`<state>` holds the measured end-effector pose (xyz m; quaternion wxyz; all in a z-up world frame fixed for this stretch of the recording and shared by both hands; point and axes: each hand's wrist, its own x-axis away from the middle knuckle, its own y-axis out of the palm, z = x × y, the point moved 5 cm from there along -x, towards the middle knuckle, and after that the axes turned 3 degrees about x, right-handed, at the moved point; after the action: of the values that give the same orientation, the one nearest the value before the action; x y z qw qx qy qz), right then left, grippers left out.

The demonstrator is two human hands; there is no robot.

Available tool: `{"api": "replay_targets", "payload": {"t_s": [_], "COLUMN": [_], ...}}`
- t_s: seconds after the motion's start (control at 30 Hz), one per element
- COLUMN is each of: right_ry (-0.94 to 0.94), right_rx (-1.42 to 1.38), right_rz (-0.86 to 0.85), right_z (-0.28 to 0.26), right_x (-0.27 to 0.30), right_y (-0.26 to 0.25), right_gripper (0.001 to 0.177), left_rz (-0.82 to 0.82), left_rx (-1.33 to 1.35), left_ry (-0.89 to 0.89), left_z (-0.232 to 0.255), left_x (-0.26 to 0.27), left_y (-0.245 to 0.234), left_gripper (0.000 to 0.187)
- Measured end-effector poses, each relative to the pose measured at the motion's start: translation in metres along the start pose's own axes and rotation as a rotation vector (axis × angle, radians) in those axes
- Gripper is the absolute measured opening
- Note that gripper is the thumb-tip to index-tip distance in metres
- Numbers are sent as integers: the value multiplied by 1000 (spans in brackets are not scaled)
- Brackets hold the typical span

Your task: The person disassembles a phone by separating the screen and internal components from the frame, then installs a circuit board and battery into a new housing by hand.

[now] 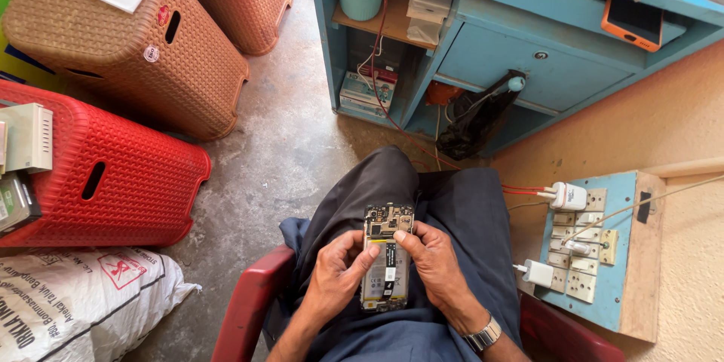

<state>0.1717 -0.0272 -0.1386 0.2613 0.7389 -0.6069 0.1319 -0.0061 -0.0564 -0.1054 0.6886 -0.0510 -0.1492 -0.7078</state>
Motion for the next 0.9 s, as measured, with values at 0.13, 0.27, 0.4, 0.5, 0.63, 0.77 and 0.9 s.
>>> {"api": "replay_targets", "payload": {"t_s": [0.13,0.27,0.4,0.5,0.63,0.77,0.9], "right_ry": [37,74,19,31,32,17,32], "right_rx": [-11,-85,-26,-20,-9,41,64], "right_rz": [-65,-178,-229,-247,-241,-236,-286], "right_z": [-7,-16,-22,-21,-18,-20,-22], "right_x": [-1,6,11,11,13,15,18], "right_y": [2,6,8,6,5,5,8], "right_gripper": [27,30,33,33,32,32,40], "left_rz": [26,23,1,-12,-103,-125,-73], "left_rx": [169,329,339,320,347,324,314], "left_ry": [-77,-114,-136,-145,-132,-139,-120], "left_z": [-10,-13,-12,-9,0,2,-3], "left_x": [-4,-9,-8,-10,-15,-17,-16], "left_y": [1,2,4,4,4,5,4], "left_gripper": [19,19,20,24,32,34,29]}}
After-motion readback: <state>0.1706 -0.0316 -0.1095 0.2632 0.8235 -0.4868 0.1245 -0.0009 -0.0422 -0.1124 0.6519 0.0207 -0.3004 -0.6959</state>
